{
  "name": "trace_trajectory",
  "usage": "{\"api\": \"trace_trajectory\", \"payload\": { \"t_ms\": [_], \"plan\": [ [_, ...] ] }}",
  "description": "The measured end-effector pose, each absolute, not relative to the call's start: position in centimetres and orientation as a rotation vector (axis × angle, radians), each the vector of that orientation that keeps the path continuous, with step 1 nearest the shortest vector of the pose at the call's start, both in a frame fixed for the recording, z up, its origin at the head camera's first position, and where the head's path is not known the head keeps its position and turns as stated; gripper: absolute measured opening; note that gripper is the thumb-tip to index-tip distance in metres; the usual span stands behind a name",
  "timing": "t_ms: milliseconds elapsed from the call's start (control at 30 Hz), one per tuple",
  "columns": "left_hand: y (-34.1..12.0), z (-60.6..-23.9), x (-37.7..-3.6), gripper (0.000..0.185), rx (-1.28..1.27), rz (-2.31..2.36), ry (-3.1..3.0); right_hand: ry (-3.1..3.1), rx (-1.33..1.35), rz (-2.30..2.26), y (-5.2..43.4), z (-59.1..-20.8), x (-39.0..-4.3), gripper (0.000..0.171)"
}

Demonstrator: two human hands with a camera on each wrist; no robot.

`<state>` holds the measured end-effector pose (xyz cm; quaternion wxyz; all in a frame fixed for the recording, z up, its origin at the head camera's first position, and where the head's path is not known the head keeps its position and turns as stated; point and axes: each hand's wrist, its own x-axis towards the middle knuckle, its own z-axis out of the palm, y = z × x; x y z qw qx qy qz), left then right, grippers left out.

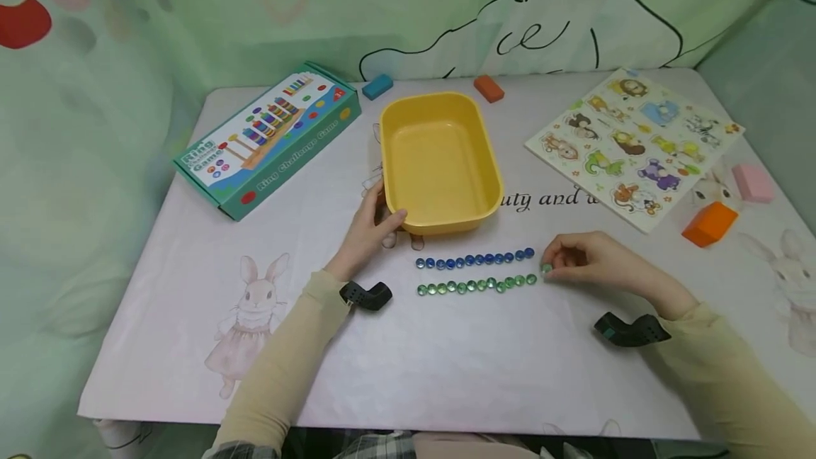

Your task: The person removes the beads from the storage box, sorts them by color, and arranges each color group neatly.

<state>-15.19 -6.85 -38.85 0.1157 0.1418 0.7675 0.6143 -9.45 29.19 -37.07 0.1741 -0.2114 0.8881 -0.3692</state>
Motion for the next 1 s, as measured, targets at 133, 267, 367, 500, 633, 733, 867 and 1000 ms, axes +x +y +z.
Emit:
{"api": "trace_trajectory", "payload": {
  "t_ms": [133, 267, 367, 500, 633, 733, 867, 1000],
  "plan": [
    [-7.0, -38.3, -15.0, 0.067, 0.414, 1.811, 2.239, 2.530, -0.628, -1.049, 28.8, -37.3, -9.3, 0.011],
    [-7.1, -39.8, -15.6, 0.069, 0.411, 1.819, 2.242, 2.556, -0.636, -1.016, 28.6, -37.5, -9.2, 0.011],
    [-7.2, -40.6, -15.9, 0.071, 0.404, 1.821, 2.244, 2.572, -0.618, -0.987, 28.5, -37.6, -9.2, 0.012],
    [-7.3, -40.8, -16.0, 0.072, 0.390, 1.833, 2.235, 2.571, -0.594, -0.970, 28.2, -37.6, -9.3, 0.013],
    [-7.4, -40.8, -16.0, 0.068, 0.398, 1.847, 2.217, 2.559, -0.580, -0.987, 28.0, -37.5, -9.2, 0.014],
    [-7.4, -40.3, -15.9, 0.067, 0.396, 1.852, 2.196, 2.552, -0.558, -1.002, 28.0, -37.4, -9.2, 0.017],
    [-7.2, -38.6, -15.2, 0.068, 0.394, 1.841, 2.211, 2.548, -0.556, -1.019, 28.2, -37.4, -9.2, 0.015],
    [-7.0, -37.6, -14.7, 0.067, 0.404, 1.826, 2.268, 2.563, -0.593, -1.032, 28.4, -37.3, -9.4, 0.011]
  ]
}}
